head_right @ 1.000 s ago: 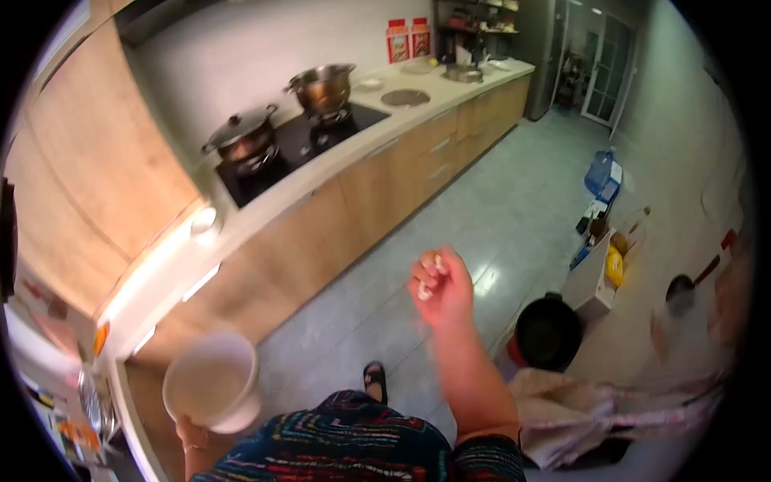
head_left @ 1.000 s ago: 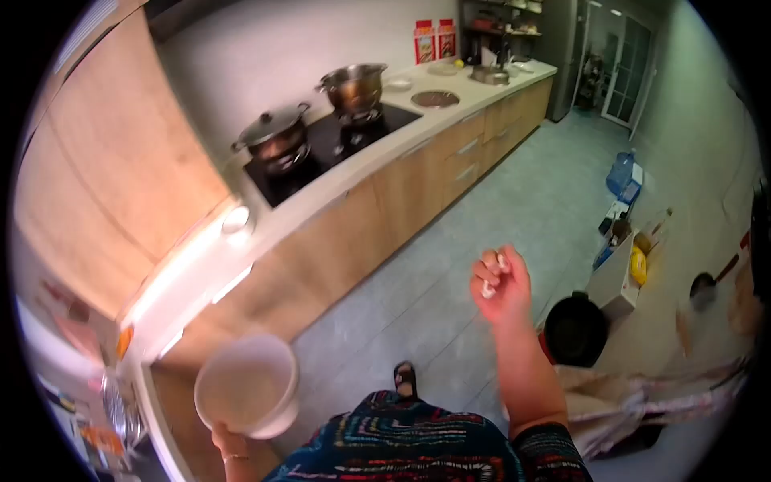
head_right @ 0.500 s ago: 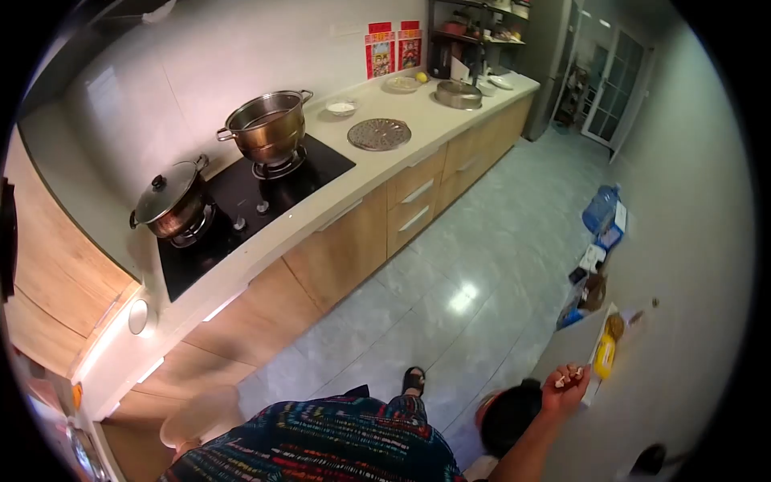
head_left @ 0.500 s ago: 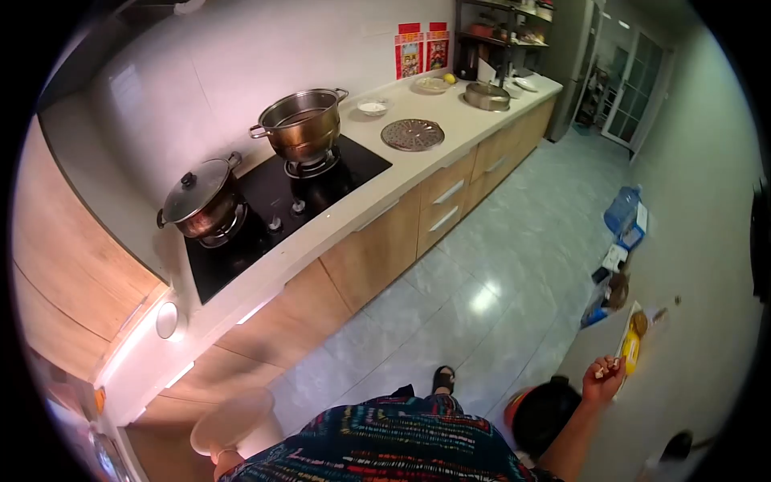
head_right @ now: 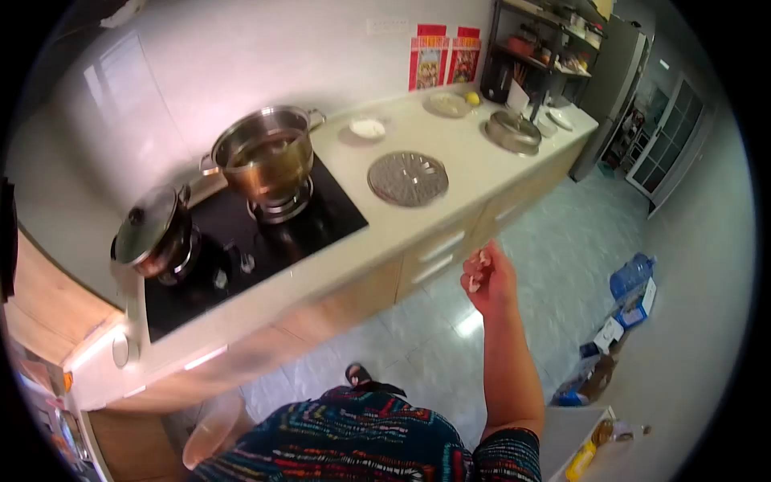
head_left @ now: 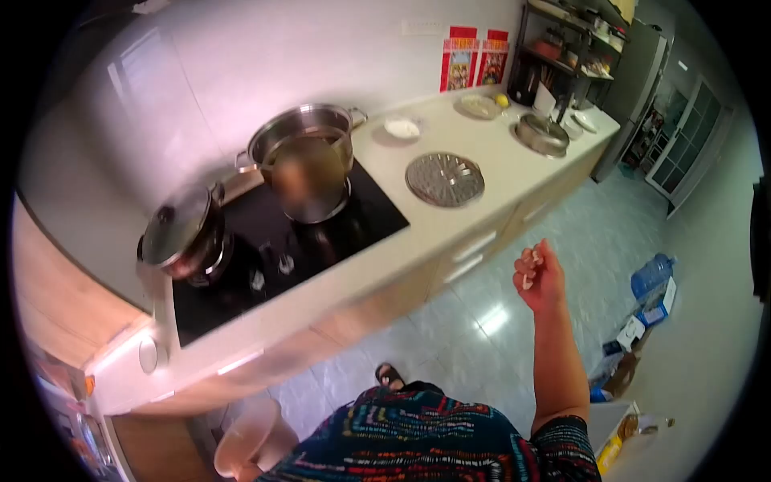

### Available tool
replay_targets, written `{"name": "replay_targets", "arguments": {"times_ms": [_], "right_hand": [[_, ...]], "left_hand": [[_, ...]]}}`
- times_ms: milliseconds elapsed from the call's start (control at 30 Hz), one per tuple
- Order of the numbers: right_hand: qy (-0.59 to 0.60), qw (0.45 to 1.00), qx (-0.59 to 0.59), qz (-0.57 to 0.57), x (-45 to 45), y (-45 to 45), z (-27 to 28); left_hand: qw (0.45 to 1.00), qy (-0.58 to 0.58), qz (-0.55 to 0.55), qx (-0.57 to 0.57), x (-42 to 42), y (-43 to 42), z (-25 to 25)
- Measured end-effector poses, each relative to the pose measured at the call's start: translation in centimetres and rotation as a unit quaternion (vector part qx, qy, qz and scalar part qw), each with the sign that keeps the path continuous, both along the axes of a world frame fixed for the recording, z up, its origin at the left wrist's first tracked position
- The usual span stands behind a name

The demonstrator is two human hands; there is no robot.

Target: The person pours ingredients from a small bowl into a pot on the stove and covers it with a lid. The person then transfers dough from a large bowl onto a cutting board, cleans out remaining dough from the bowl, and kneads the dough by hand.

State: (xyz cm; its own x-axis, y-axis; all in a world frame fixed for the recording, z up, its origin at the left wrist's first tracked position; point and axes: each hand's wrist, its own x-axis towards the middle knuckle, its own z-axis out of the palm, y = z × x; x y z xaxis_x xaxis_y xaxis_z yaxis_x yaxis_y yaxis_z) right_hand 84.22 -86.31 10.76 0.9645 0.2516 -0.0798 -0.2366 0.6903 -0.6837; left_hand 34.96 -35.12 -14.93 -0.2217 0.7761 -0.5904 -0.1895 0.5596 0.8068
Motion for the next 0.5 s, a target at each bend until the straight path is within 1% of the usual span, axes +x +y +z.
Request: {"name": "replay_targets", "arguments": {"times_ms": [33, 100, 167, 200, 233, 300, 367, 400, 433, 500], "right_hand": [[-0.01, 1.0, -0.001, 0.002, 2.3, 1.5, 0.5], [0.03, 0.998, -0.007, 0.057, 5.9, 3.5, 0.4], [0.039, 0.996, -0.009, 0.081, 10.5, 5.4, -0.3], [0.047, 0.995, -0.038, 0.082, 12.6, 6.7, -0.2], [0.058, 0.993, -0.067, 0.083, 14.5, 7.9, -0.2], [0.066, 0.99, -0.077, 0.102, 18.3, 10.3, -1.1], [0.106, 0.981, -0.102, 0.126, 22.3, 12.8, -2.1], [0.155, 0.975, -0.109, 0.116, 24.9, 14.0, -3.0], [0.156, 0.974, -0.107, 0.127, 27.0, 15.1, -3.4], [0.167, 0.965, -0.151, 0.134, 31.4, 17.3, -4.5]], "left_hand": [[1.0, -0.007, 0.001, -0.008, 2.1, 0.1, -0.6], [1.0, -0.01, 0.001, -0.022, 5.6, 0.3, -1.6], [0.999, -0.017, -0.003, -0.033, 8.4, 0.5, -2.4], [0.999, -0.016, 0.0, -0.036, 9.5, 0.5, -2.5], [0.999, -0.014, 0.004, -0.037, 10.3, 0.3, -2.6], [0.999, -0.007, 0.011, -0.038, 11.7, 0.1, -2.2], [0.999, 0.004, 0.025, -0.036, 12.7, -0.2, -1.8], [0.999, 0.005, 0.036, -0.035, 13.0, -0.5, -1.7], [0.998, 0.009, 0.048, -0.034, 12.9, -1.0, -1.4], [0.996, 0.024, 0.083, -0.031, 12.7, -2.5, -1.0]]}}
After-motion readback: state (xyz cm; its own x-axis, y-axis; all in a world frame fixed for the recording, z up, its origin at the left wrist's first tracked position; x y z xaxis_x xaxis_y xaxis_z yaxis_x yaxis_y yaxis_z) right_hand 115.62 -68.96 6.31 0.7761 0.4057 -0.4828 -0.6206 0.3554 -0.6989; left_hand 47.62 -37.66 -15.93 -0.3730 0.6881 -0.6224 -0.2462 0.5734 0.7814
